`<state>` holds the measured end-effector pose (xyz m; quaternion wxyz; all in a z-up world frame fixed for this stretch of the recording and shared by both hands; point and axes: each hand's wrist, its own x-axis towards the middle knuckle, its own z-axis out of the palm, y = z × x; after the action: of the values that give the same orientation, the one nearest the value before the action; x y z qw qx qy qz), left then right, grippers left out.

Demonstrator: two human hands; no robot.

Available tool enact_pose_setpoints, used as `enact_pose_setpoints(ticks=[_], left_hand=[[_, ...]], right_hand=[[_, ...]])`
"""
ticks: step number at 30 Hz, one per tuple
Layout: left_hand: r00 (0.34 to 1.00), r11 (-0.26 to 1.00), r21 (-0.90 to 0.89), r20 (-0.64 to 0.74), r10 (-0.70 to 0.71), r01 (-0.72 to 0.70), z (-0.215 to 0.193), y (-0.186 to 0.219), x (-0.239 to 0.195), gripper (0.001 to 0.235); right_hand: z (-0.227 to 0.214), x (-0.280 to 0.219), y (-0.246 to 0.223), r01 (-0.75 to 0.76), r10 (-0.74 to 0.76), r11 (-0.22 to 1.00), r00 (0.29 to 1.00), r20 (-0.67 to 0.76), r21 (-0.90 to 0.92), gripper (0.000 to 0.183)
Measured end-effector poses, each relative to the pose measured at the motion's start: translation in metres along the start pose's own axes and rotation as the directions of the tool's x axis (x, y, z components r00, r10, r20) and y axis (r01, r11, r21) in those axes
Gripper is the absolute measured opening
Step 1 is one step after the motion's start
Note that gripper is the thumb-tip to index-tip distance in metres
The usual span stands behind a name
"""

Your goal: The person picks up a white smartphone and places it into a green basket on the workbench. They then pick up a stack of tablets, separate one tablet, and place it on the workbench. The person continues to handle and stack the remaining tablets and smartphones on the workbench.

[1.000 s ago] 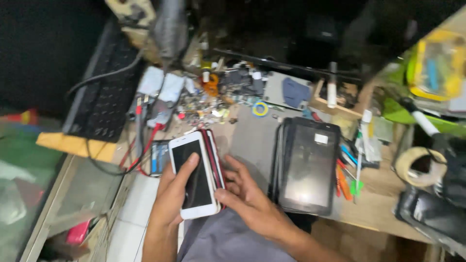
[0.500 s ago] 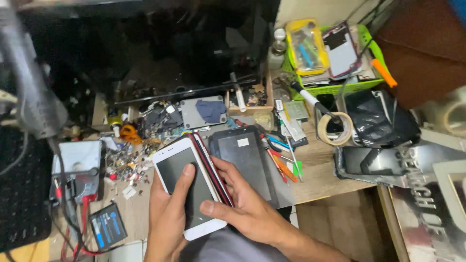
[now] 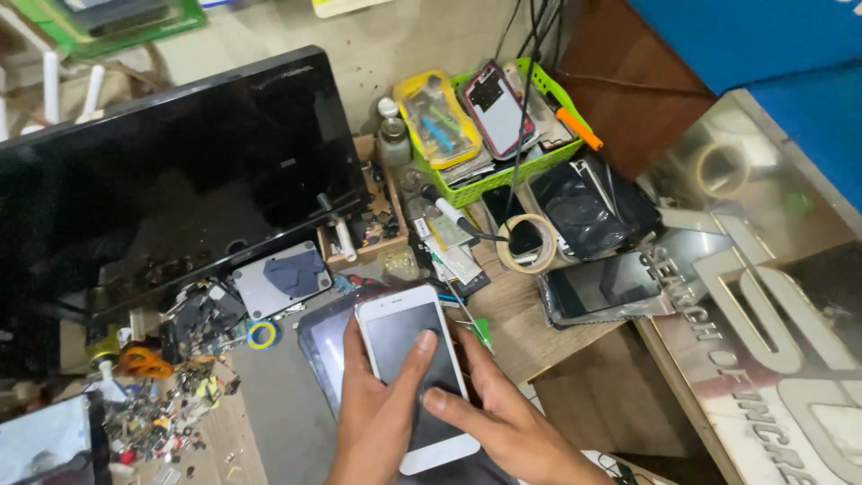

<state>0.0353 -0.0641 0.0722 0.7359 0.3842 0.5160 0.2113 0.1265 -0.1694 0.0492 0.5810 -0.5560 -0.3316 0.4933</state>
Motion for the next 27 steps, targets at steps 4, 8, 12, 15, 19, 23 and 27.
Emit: enact_pose_setpoints(ticks=[4, 8, 12, 15, 19, 23, 27], left_hand=[[0.994, 0.989, 0.109, 0.031, -0.109, 0.105, 0.029, 0.001, 0.000, 0.092], [0.967, 0.959, 0.136, 0.028, -0.255, 0.249, 0.048, 0.013, 0.000, 0.068], [0.963, 0.955, 0.126, 0.009, -0.271, 0.267, 0.056, 0.015, 0.000, 0.066], [0.958, 0.953, 0.093, -0.011, -0.287, 0.287, 0.060, 0.025, -0.005, 0.065], [0.954, 0.954, 0.042, -0.035, -0.297, 0.298, 0.057, 0.023, -0.003, 0.063], [0.948, 0.950, -0.007, -0.066, -0.312, 0.312, 0.054, 0.026, 0.002, 0.062], [0.933, 0.937, -0.043, -0.088, -0.348, 0.346, 0.056, 0.033, 0.006, 0.060]], right_hand=[[-0.024, -0.019, -0.003, -0.303, 0.308, 0.951, 0.936, -0.168, 0.058, 0.079], [-0.088, -0.016, 0.004, -0.188, 0.188, 0.982, 0.982, -0.006, 0.016, 0.083], [-0.162, 0.037, -0.039, -0.157, 0.155, 0.988, 0.981, -0.116, -0.007, 0.073], [-0.227, 0.116, -0.047, -0.148, 0.139, 0.988, 0.974, -0.182, -0.040, 0.067], [-0.282, 0.219, -0.035, -0.127, 0.099, 0.988, 0.960, -0.260, -0.092, 0.057], [-0.310, 0.265, -0.021, -0.113, 0.063, 0.984, 0.941, -0.332, -0.134, 0.049], [-0.314, 0.276, -0.012, -0.121, 0.040, 0.979, 0.907, -0.420, -0.167, 0.040]])
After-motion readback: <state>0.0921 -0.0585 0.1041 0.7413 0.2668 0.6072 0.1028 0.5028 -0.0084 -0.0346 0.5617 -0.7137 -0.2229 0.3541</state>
